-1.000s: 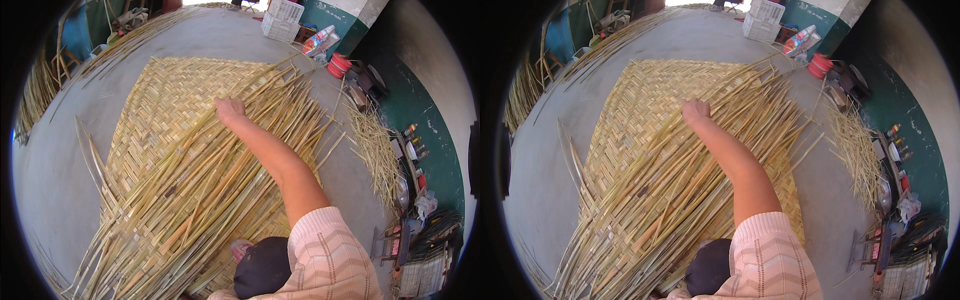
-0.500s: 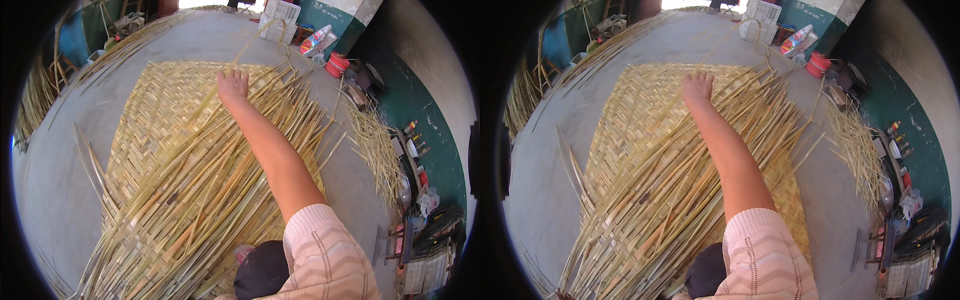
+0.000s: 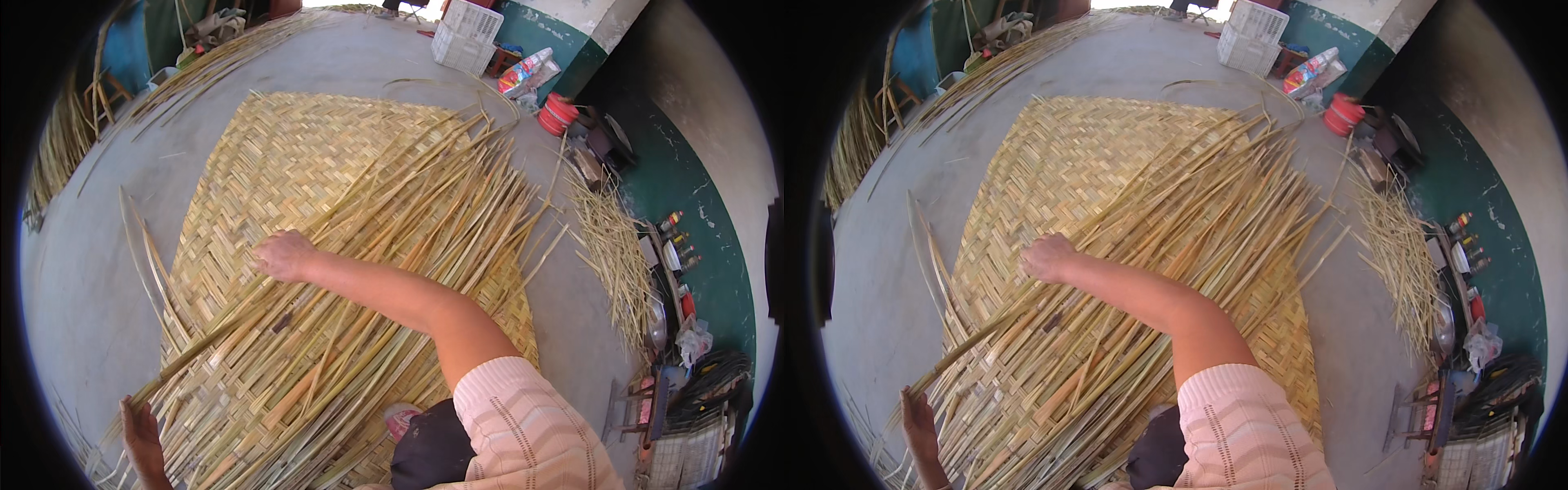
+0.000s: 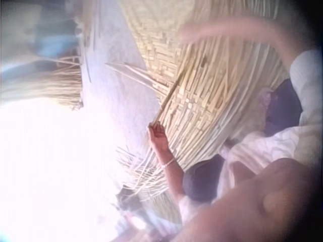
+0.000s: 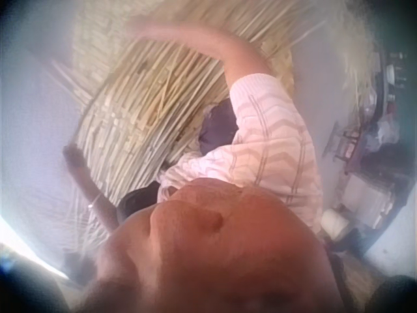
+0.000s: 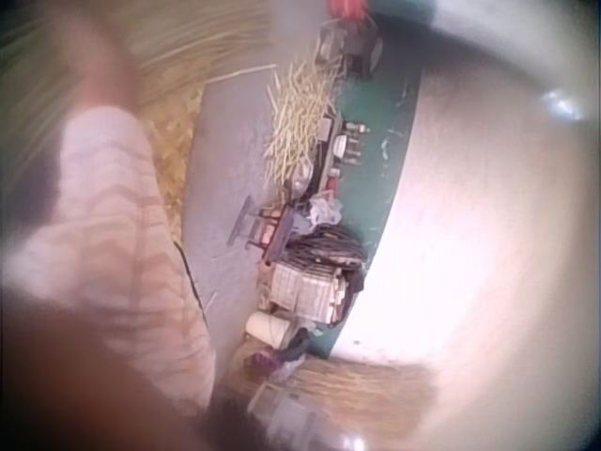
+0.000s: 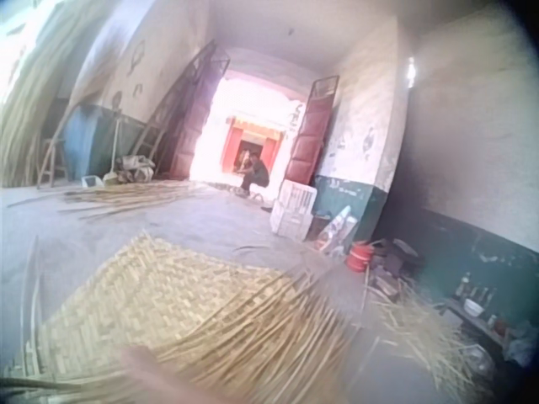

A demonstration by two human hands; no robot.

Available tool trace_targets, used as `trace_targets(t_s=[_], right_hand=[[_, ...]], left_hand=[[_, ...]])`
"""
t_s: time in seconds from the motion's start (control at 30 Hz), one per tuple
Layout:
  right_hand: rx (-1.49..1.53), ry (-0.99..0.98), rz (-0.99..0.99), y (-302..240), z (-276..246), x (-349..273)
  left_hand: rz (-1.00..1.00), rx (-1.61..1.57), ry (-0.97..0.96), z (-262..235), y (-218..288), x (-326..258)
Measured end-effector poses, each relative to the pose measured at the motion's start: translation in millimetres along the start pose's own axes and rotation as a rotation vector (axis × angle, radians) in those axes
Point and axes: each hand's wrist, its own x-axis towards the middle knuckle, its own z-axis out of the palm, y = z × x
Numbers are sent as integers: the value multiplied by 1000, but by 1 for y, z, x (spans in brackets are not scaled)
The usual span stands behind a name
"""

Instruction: The person weaves a large flat basket by hand, interlacing long dried palm strips in an over-under pattern. They repeatedly pull strips through the weave, adjust tension, and reposition the mat to continue the pattern.

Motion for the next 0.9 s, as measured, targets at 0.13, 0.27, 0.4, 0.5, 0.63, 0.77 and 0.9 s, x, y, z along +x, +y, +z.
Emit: trace_targets(t_s=[0.13, 0.27, 0.4, 0.5, 0.63, 0.77, 0.9], right_hand=[[55, 426, 149, -4, 14, -6], [298, 616, 795, 33, 27, -19], [1664, 500, 893, 62, 32, -11], [2075, 479, 660, 61, 29, 5], [2232, 592, 617, 51, -11, 12], [2215, 927, 370, 45, -102, -27], [1483, 1212, -59, 32, -154, -78]], left_hand=[[178, 62, -108, -30, 3, 9], [260, -11, -4, -93, 0, 2], [300, 195, 175, -125, 1, -33], [392, 600, 287, -134, 4, -86], [506, 1140, 393, -154, 10, -128], [201, 63, 76, -203, 15, -132], [288, 756, 90, -235, -4, -107]])
